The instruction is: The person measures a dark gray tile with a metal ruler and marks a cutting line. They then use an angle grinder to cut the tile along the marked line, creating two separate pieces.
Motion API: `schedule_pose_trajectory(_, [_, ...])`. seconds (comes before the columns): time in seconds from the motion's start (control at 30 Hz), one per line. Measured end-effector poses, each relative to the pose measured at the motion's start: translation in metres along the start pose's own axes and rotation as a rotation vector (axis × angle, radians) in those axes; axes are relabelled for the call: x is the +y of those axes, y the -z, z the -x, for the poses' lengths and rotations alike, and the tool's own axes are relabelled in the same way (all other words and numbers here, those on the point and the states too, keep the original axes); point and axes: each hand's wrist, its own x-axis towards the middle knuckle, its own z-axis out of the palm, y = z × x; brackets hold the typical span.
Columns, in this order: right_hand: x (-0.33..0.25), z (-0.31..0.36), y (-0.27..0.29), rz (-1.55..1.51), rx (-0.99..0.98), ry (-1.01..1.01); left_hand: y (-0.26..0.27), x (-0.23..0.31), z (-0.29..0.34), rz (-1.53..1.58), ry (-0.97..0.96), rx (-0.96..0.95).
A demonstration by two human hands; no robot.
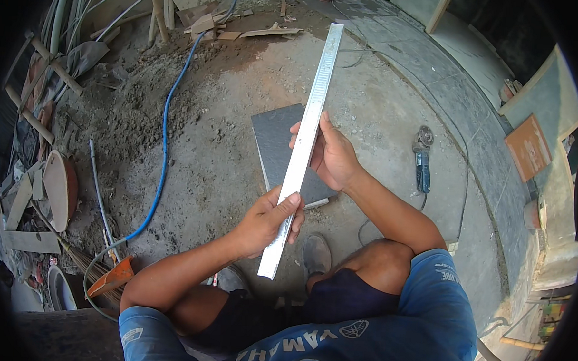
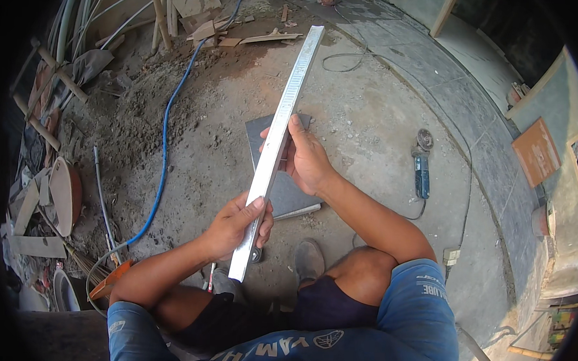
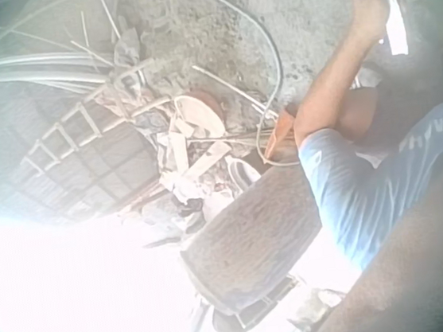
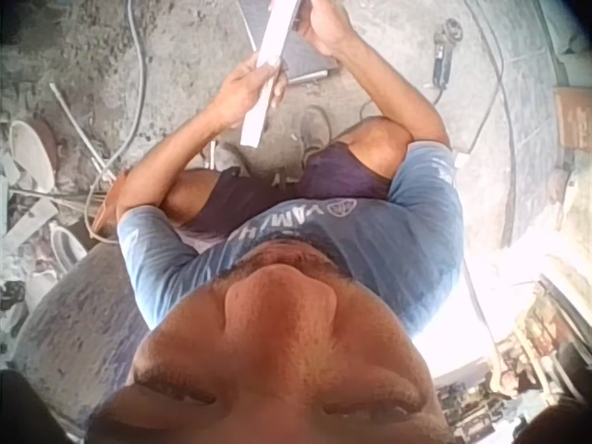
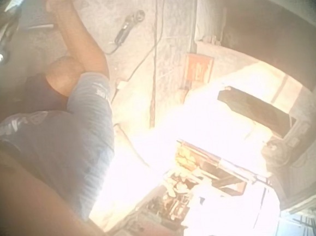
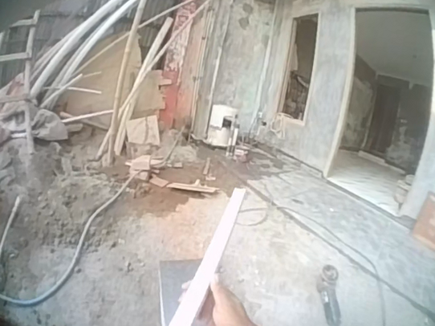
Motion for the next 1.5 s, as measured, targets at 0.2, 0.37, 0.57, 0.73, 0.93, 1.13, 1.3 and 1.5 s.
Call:
schedule_pose_trajectory(0.2, [0.005, -0.003, 0.004, -0.037, -0.017, -0.031, -0.017, 0.010, 0.004, 0.067, 0.029, 0.007])
schedule_pose_trajectory(0.37, [0.012, -0.007, -0.001, -0.065, -0.008, -0.049, -0.022, 0.009, 0.003, 0.098, 0.010, 0.046])
schedule_pose_trajectory(0.57, [0.017, -0.011, 0.001, -0.069, 0.032, -0.079, -0.023, 0.015, 0.003, 0.139, 0.023, 0.039])
schedule_pose_trajectory(0.73, [0.024, -0.008, 0.017, -0.078, 0.021, -0.167, -0.029, 0.018, -0.003, 0.154, 0.068, 0.082])
schedule_pose_trajectory(0.93, [0.039, -0.024, 0.009, -0.184, -0.063, -0.208, -0.017, 0.015, 0.015, 0.135, -0.004, 0.097])
schedule_pose_trajectory(1.13, [0.016, -0.022, 0.036, -0.251, 0.058, -0.085, -0.011, 0.010, 0.017, 0.123, 0.048, -0.128])
schedule_pose_trajectory(1.3, [0.004, -0.024, 0.042, -0.280, 0.124, -0.026, -0.004, 0.007, 0.018, 0.141, 0.038, -0.235])
schedule_pose_trajectory(1.5, [-0.006, -0.045, 0.013, -0.021, 0.263, 0.115, 0.056, 0.009, 0.023, -0.174, 0.131, -0.196])
